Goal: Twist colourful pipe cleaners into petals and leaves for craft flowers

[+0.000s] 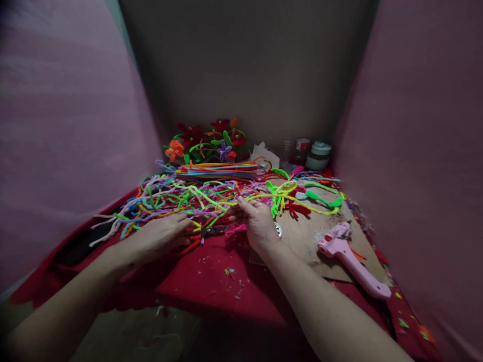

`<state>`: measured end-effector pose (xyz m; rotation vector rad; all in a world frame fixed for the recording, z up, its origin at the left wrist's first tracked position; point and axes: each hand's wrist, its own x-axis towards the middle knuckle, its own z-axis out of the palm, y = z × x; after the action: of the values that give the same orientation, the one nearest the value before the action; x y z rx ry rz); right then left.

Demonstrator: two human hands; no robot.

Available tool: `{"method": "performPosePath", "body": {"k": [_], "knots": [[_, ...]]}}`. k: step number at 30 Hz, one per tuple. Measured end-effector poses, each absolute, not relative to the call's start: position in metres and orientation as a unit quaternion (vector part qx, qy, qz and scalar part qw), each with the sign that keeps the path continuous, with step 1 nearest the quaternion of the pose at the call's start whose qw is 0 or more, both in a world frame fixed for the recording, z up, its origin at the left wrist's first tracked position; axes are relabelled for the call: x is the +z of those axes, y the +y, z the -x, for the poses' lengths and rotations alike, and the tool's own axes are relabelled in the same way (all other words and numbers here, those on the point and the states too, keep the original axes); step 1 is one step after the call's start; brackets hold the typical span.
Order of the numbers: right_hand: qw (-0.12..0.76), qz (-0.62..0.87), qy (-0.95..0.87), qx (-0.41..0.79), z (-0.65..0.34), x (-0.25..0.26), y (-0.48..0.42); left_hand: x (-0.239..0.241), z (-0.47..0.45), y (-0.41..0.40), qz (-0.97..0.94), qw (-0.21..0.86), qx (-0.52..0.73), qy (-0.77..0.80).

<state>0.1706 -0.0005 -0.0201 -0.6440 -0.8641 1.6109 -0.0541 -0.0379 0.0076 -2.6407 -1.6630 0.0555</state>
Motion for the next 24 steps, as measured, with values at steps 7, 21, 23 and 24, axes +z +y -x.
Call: {"method": "performPosePath", "body": {"k": [7, 21, 23, 24], "knots": [[0.534, 0.251, -0.378, 0.713, -0.167, -0.018, -0.007, 0.006, 0.006, -0.03, 0.796, -0.111, -0.281, -0.525], [0.592, 0.24, -0.218, 0.738, -0.183, -0.01, 0.012, 0.01, 0.001, -0.038, 0.828, -0.227, -0.055, -0.509], [0.609, 0.24, -0.183, 0.733, -0.193, -0.002, 0.018, 0.01, 0.007, -0.041, 0.789, -0.318, -0.049, -0.523], [0.615, 0.249, -0.16, 0.731, -0.196, 0.002, 0.02, 0.011, 0.011, -0.043, 0.766, -0.355, -0.054, -0.534]]}}
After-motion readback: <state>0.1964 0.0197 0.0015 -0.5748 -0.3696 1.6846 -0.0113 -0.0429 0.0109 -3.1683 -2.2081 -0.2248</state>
